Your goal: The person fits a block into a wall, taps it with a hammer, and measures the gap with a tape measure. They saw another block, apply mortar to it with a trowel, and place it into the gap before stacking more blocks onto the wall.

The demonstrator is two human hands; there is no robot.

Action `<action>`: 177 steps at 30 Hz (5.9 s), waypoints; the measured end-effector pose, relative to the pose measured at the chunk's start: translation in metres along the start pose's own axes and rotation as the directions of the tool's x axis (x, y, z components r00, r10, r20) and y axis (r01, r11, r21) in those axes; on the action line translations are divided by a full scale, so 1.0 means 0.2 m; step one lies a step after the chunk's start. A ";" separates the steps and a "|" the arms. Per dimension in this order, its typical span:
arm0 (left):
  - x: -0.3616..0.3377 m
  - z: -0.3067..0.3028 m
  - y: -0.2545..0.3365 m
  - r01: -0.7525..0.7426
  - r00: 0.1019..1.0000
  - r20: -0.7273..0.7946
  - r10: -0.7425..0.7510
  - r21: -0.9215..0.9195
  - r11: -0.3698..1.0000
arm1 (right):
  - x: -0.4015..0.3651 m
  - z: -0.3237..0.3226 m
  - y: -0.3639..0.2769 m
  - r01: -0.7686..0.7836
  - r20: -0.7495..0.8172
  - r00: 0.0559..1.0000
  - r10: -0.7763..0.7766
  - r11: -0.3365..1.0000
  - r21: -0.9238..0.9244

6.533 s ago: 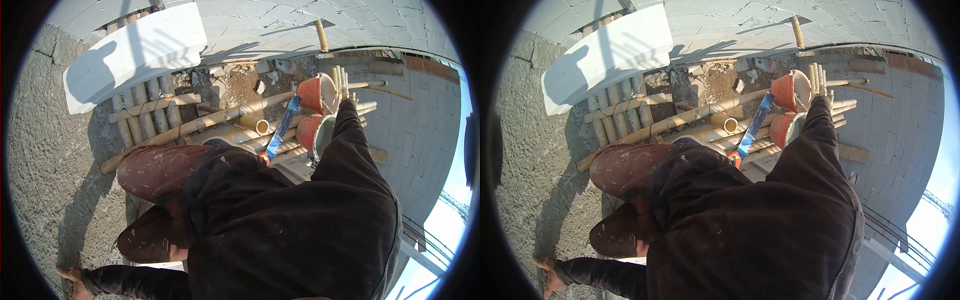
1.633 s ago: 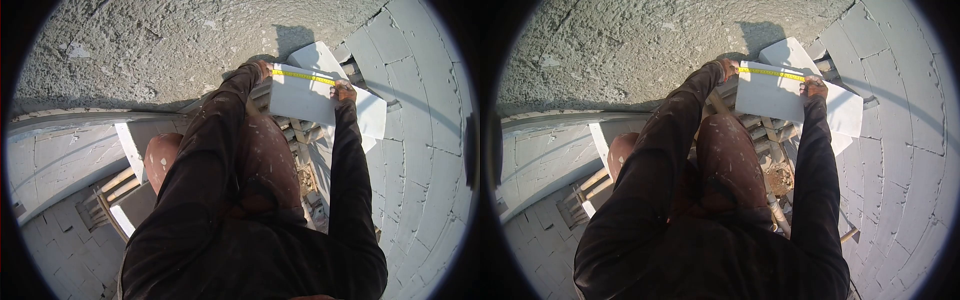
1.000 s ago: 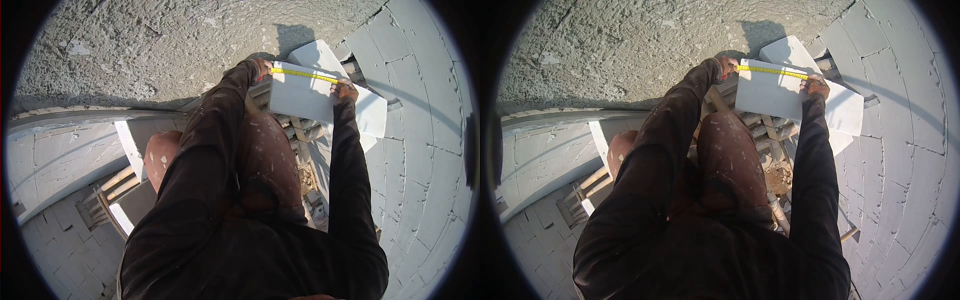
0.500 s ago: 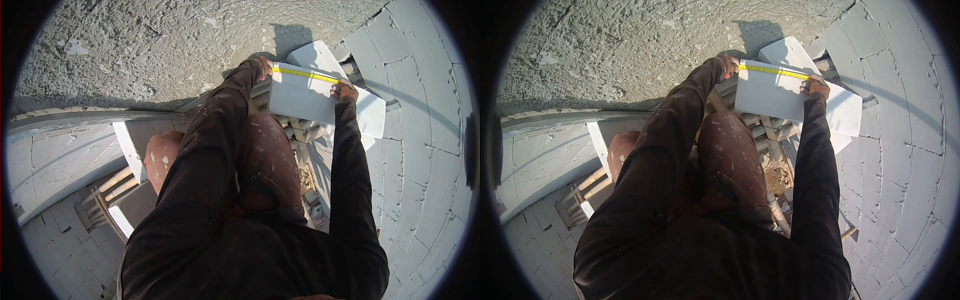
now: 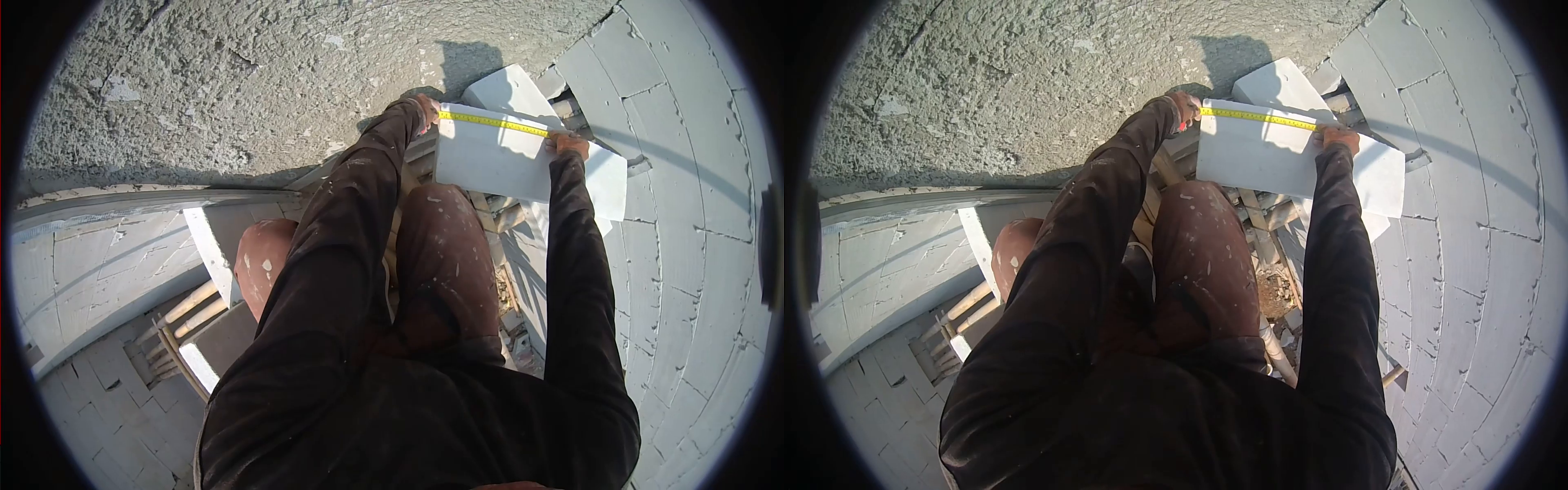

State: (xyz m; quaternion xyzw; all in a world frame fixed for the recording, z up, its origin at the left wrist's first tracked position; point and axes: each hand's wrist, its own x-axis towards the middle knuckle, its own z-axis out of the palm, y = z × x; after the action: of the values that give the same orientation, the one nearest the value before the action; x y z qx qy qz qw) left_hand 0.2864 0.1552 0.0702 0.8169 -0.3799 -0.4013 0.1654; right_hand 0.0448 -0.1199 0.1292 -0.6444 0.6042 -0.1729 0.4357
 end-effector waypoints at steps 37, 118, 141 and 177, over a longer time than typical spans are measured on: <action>-0.40 0.12 0.13 -0.063 0.995 0.086 0.054 0.104 0.993 | -0.29 -0.30 0.32 -0.076 0.078 0.994 0.082 0.995 -0.071; -0.22 0.39 0.22 0.115 0.939 -0.255 -0.232 -0.402 0.908 | -2.29 -1.39 2.64 -0.707 -0.407 0.703 0.583 0.507 -0.493; -0.56 0.29 0.97 -0.428 0.861 -0.432 0.267 -0.332 0.841 | -1.18 -1.80 0.32 0.624 -0.016 0.773 -0.634 0.764 -0.165; -0.49 0.60 0.94 0.155 0.896 -0.327 -0.299 -0.401 0.903 | -1.40 -1.13 0.58 0.158 0.047 0.974 -0.221 0.814 0.559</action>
State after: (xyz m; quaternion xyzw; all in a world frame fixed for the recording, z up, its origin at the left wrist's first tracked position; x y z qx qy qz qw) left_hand 0.0613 0.1100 0.1558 0.8732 -0.1594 -0.3150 0.3359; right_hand -0.2554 0.0731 0.2510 -0.5567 0.4362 -0.3468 0.6160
